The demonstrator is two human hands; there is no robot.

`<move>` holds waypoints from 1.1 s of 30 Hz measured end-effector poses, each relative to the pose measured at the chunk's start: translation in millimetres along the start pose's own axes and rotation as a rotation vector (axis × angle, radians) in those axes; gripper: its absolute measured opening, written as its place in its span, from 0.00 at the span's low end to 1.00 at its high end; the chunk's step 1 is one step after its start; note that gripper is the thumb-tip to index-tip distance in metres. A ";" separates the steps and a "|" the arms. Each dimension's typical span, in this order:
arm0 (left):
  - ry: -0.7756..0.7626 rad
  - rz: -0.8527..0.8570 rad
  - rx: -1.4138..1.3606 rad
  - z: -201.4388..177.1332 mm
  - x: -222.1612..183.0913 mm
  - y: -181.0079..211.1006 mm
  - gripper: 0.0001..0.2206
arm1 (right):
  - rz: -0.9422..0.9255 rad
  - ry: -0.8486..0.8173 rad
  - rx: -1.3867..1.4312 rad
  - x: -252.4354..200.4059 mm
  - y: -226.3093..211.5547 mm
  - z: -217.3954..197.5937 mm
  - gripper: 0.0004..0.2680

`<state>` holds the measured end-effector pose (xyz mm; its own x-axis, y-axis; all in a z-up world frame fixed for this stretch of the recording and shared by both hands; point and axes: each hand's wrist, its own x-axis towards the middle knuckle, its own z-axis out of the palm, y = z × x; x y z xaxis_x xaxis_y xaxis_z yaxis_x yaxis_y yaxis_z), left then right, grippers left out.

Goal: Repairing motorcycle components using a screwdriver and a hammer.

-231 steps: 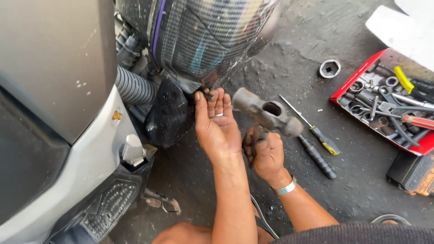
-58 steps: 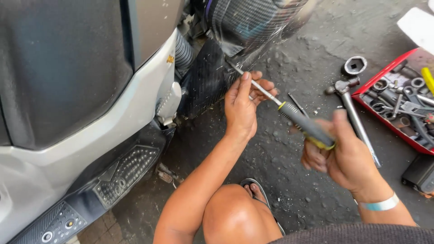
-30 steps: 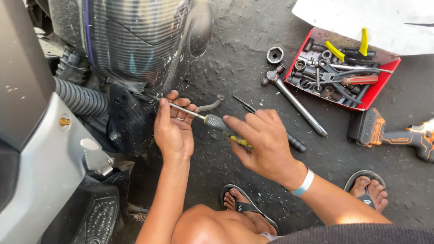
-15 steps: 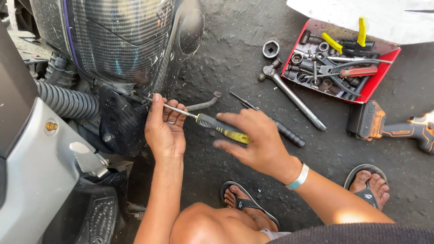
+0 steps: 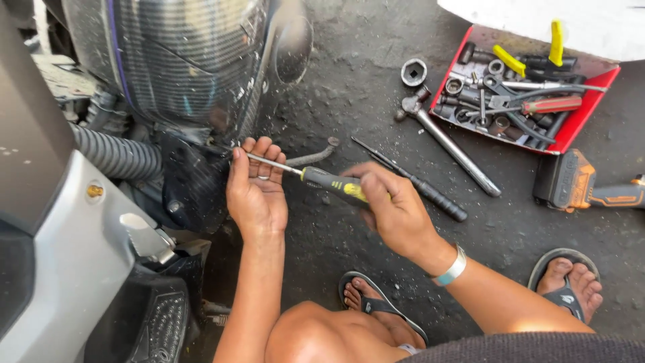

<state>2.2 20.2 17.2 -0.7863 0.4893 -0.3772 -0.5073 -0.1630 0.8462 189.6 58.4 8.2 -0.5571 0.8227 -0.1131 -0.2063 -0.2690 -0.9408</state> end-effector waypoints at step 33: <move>-0.054 0.042 0.149 -16.9 2.1 0.8 0.13 | -0.644 0.053 -0.321 9.7 -4.8 -10.5 0.13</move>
<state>-5.8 6.7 10.7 -0.7836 0.5309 -0.3226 -0.4130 -0.0571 0.9090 193.6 72.9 8.2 -0.3627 0.7938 0.4883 -0.2300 0.4315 -0.8723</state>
